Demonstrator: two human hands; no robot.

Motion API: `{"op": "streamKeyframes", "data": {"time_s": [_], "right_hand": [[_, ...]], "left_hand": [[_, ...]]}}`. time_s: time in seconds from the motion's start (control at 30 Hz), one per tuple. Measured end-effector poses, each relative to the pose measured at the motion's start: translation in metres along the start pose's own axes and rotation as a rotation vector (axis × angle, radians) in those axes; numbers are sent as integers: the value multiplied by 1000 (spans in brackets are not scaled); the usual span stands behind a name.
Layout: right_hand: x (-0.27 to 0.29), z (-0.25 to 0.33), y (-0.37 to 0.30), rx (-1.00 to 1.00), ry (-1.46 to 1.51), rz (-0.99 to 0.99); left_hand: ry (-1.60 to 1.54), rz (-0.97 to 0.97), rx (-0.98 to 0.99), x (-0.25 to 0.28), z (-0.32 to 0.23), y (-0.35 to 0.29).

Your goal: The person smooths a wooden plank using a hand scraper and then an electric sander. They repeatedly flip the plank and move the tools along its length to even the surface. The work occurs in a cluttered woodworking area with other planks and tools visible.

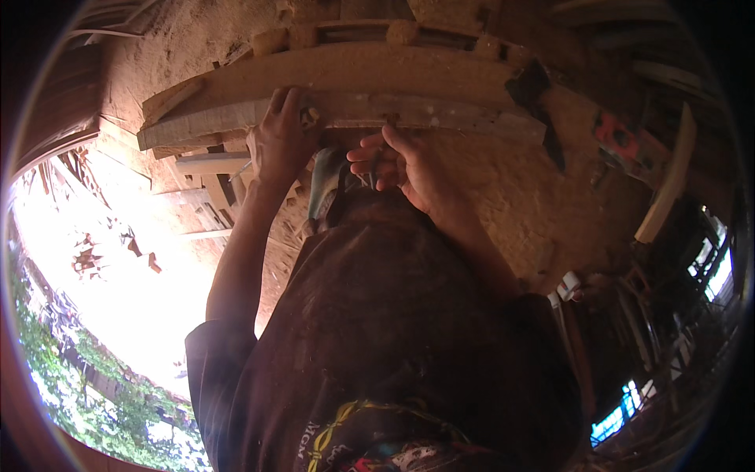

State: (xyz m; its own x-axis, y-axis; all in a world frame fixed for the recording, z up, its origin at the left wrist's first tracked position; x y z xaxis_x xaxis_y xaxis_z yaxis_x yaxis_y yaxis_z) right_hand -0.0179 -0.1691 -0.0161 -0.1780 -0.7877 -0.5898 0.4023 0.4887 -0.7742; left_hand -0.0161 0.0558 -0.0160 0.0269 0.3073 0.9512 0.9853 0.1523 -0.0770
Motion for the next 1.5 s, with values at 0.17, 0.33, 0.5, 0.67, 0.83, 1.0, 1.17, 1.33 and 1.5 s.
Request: {"op": "streamKeyframes", "data": {"time_s": [0.17, 0.33, 0.5, 0.67, 0.83, 1.0, 1.17, 1.33, 1.5], "right_hand": [[-12, 2, -5, -1, 42, -126], [-10, -6, 10, 31, 212, -131], [3, -20, 20, -23, 357, -29], [0, -18, 24, 604, -528, -269], [9, -8, 13, 754, -1273, -211], [11, -10, -1, 533, -1243, -189], [7, -8, -18, 309, -820, 0], [5, -11, -30, 165, -688, 275], [9, -15, -39, -102, -693, 307]], "left_hand": [[7, 20, 33, 1, -2, -1], [-31, -34, 38, -7, 0, 0], [0, 13, 11, -10, 6, -2], [18, 45, -35, -1, 4, 9], [67, 57, 10, -6, 6, 0], [17, 46, 5, 0, 5, 0], [-291, -88, -79, 6, -12, -29], [-1071, 697, 343, 12, -54, -56], [-1183, 462, 364, -8, -36, -70]]}}
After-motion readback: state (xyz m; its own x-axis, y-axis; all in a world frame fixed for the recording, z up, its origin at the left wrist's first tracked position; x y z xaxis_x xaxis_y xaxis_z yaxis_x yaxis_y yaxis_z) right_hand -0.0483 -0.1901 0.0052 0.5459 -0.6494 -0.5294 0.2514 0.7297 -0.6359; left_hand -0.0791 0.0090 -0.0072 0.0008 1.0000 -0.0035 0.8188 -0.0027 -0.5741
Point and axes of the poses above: each hand's wrist, its own y-axis towards the middle knuckle, its own x-axis out of the back of the hand, z = x × y, the point moved 3 cm from there along y, towards the middle knuckle, and after that the axes turned 15 degrees about y, right-handed, at the moved point
